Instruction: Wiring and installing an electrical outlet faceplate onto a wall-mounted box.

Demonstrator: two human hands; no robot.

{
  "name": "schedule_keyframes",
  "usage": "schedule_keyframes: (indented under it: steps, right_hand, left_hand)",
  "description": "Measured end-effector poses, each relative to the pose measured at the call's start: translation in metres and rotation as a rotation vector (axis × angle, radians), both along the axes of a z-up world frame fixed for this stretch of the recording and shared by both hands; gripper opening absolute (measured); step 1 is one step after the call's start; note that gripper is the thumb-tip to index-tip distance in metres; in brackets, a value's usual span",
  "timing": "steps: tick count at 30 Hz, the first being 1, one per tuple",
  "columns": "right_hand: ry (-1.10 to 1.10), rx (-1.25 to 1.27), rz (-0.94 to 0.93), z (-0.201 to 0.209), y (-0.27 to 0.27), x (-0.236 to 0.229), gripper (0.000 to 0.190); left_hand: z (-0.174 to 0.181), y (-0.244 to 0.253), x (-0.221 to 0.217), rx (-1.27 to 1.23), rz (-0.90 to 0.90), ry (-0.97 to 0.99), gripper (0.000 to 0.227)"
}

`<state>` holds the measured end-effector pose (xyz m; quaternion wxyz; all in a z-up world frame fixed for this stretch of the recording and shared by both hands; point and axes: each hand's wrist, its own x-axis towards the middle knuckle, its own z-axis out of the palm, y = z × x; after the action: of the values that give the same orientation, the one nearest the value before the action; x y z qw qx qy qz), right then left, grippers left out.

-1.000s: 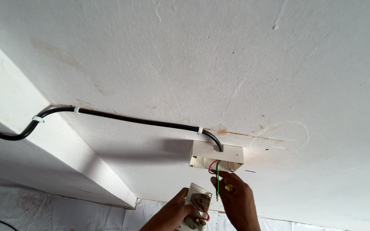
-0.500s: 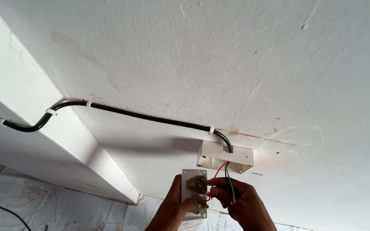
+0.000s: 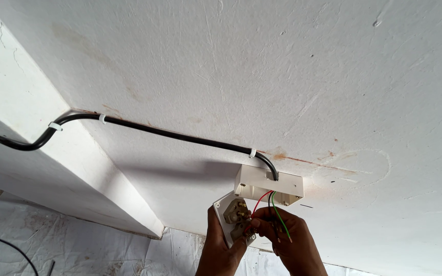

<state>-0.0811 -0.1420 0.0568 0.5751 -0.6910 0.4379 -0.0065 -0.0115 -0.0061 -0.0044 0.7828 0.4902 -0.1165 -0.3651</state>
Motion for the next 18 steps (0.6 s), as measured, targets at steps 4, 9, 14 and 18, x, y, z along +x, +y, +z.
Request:
schedule_keyframes:
  steps: [4, 9, 14, 18]
  right_hand:
    - [-0.025, -0.048, 0.02, -0.005, -0.001, -0.001, 0.024]
    - [-0.024, -0.066, 0.039, -0.011, -0.004, -0.002, 0.025]
    - [-0.006, -0.065, 0.045, -0.014, -0.009, -0.001, 0.024]
    - [-0.049, -0.151, 0.181, -0.01, -0.011, 0.0, 0.025]
  left_hand:
    - [-0.018, -0.005, -0.005, -0.073, 0.093, 0.051, 0.091]
    - [-0.009, -0.011, -0.011, -0.056, 0.178, 0.031, 0.088]
    - [0.005, -0.011, -0.015, -0.005, 0.194, 0.067, 0.089]
    - [-0.006, -0.012, -0.016, -0.045, 0.214, 0.095, 0.072]
